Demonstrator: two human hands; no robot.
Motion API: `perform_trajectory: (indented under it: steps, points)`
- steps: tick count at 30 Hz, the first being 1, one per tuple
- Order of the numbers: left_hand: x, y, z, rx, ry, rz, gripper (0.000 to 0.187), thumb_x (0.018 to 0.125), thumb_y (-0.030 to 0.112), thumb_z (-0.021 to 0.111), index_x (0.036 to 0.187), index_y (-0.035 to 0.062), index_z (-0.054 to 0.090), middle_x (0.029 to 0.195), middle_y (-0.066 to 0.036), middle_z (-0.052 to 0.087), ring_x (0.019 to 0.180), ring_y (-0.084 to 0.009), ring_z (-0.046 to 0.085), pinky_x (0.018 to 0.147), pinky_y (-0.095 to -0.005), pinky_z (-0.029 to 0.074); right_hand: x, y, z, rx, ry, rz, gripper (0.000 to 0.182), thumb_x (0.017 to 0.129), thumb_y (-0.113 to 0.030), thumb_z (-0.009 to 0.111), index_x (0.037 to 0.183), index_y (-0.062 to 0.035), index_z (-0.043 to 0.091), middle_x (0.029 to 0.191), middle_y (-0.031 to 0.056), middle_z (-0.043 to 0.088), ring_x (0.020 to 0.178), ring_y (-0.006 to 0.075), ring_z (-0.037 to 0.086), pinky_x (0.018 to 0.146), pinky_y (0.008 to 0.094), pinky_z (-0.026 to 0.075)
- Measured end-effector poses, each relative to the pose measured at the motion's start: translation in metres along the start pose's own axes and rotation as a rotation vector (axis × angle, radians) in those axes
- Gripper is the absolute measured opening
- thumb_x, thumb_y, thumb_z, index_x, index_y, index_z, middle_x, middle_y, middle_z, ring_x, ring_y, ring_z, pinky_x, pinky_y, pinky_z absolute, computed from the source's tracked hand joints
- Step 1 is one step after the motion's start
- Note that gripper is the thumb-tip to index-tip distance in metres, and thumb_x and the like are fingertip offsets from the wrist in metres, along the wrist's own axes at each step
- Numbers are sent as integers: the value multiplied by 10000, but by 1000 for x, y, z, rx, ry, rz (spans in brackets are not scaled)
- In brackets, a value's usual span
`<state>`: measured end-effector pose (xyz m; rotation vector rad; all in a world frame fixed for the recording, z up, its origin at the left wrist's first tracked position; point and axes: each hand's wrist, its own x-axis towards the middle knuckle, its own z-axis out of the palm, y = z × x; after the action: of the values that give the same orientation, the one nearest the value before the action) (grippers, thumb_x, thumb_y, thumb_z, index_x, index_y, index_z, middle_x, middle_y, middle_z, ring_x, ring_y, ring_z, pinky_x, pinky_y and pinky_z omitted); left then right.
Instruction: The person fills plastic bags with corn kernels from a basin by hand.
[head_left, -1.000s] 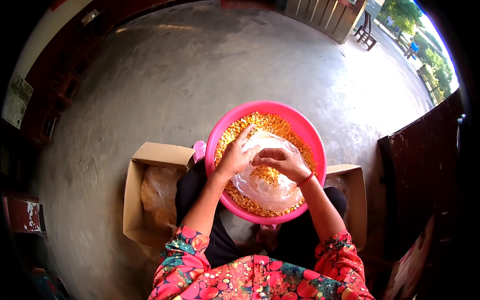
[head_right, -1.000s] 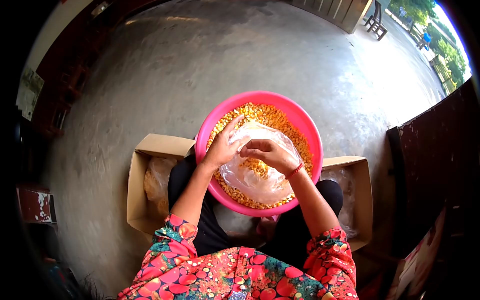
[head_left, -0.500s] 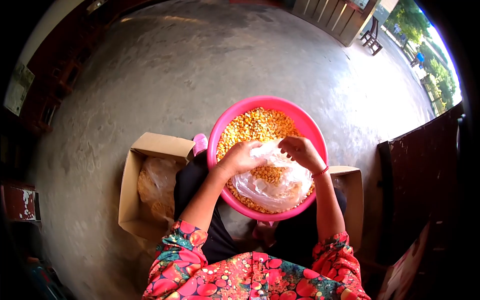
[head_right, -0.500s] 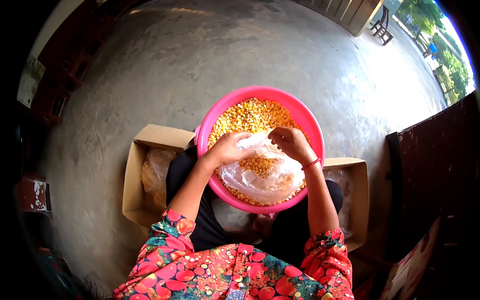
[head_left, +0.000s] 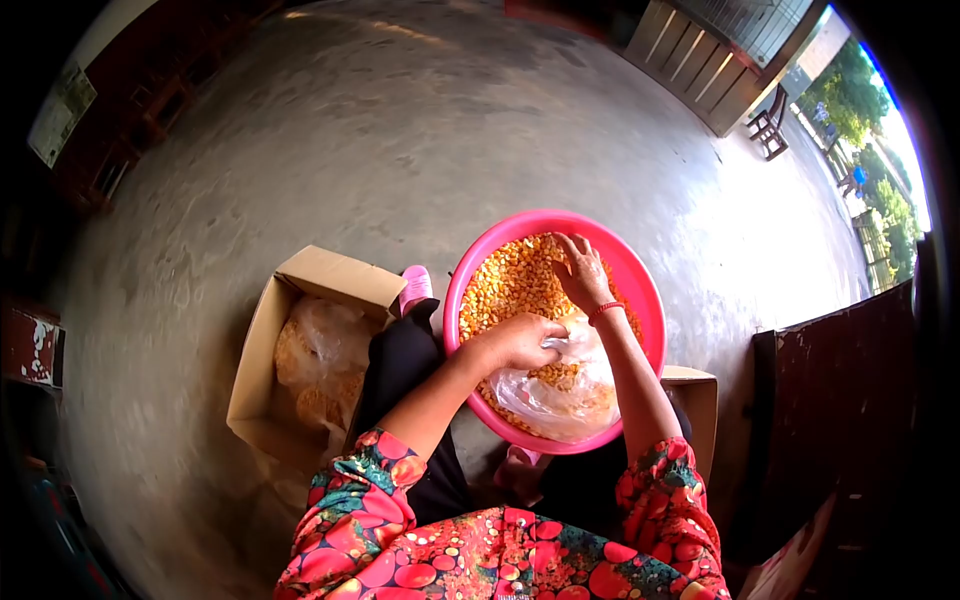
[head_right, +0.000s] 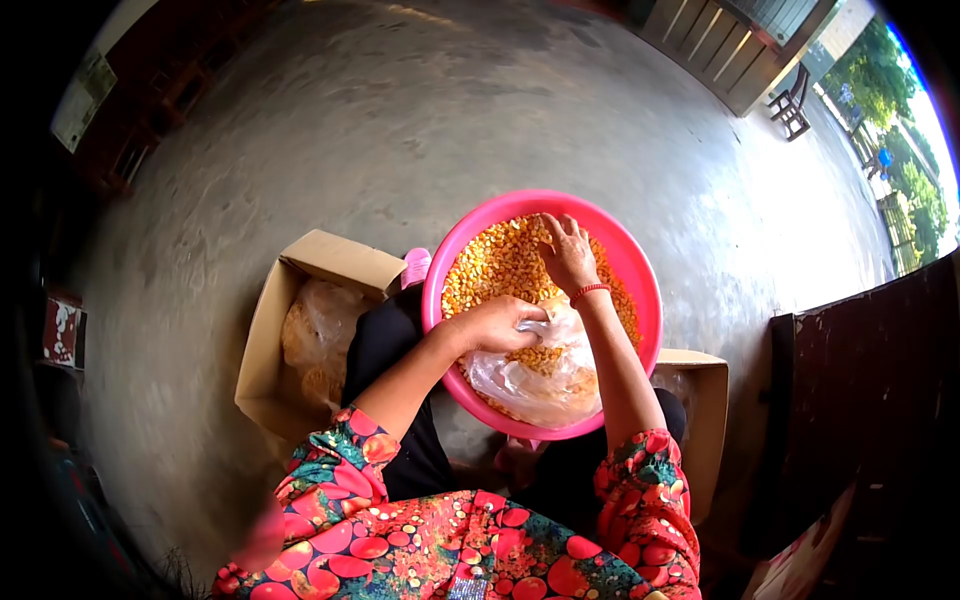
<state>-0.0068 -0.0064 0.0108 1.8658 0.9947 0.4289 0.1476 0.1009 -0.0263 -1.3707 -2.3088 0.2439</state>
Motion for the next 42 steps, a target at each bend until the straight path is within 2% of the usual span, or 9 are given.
perform_trajectory:
  steps: [5,11,14,17,25,30,36,39,42]
  points:
    - [2,-11,8,-41,70,70,366,761,207,586,1098,65,601,976,-201,624,897,-340,612,798,-390,470,-12,-23,-6,64,-144,-21,170,836,-163,533,983,-78,545,1034,168,529,887,363,547,719,438,473]
    - [4,-1,1,-35,-3,15,316,795,220,572,1076,81,612,961,-173,640,900,-318,614,809,-388,469,-37,9,13,28,-216,59,157,851,-138,529,979,-55,564,828,131,589,732,326,588,647,429,467]
    - [6,-2,3,-6,117,9,313,837,266,540,1064,63,609,938,-179,640,883,-320,617,802,-398,470,-40,33,12,718,43,429,196,916,-193,509,1026,-72,616,689,5,578,567,91,497,495,258,416]
    - [1,21,-10,-11,187,-23,296,836,226,560,1071,53,608,901,-196,638,850,-321,628,763,-377,485,-41,26,-38,1221,35,820,222,926,-206,493,1019,-44,612,687,-21,514,494,32,387,406,193,298]
    - [13,-2,2,-185,466,3,296,856,139,550,1135,43,582,873,-206,640,784,-252,652,694,-339,496,-62,-19,-99,1653,-141,665,200,954,-231,456,851,-77,532,621,-44,426,442,17,310,374,162,243]
    - [2,33,-14,49,475,80,281,867,94,529,1135,29,580,871,-189,653,739,-200,647,675,-330,496,-78,-44,-75,1544,-229,673,190,941,-206,462,847,-55,530,626,-39,420,463,37,333,426,182,288]
    - [5,20,-10,259,610,296,268,872,77,505,1118,-2,580,877,-159,660,768,-213,647,696,-309,505,-81,-38,-60,1358,-249,506,230,920,-198,486,912,-3,608,803,21,584,756,95,537,688,235,432]
    - [16,6,-4,-116,531,144,229,657,219,638,844,100,584,840,-86,595,826,-278,577,743,-394,465,-84,-47,-67,1391,-251,519,289,916,-214,495,1050,19,603,951,38,622,890,111,565,803,262,445]
    - [32,-21,4,357,620,499,254,669,237,644,876,100,594,886,-93,603,854,-280,582,771,-392,467,-85,-37,-64,1329,-327,471,315,913,-190,517,1147,16,563,1068,67,610,978,137,570,868,279,447]
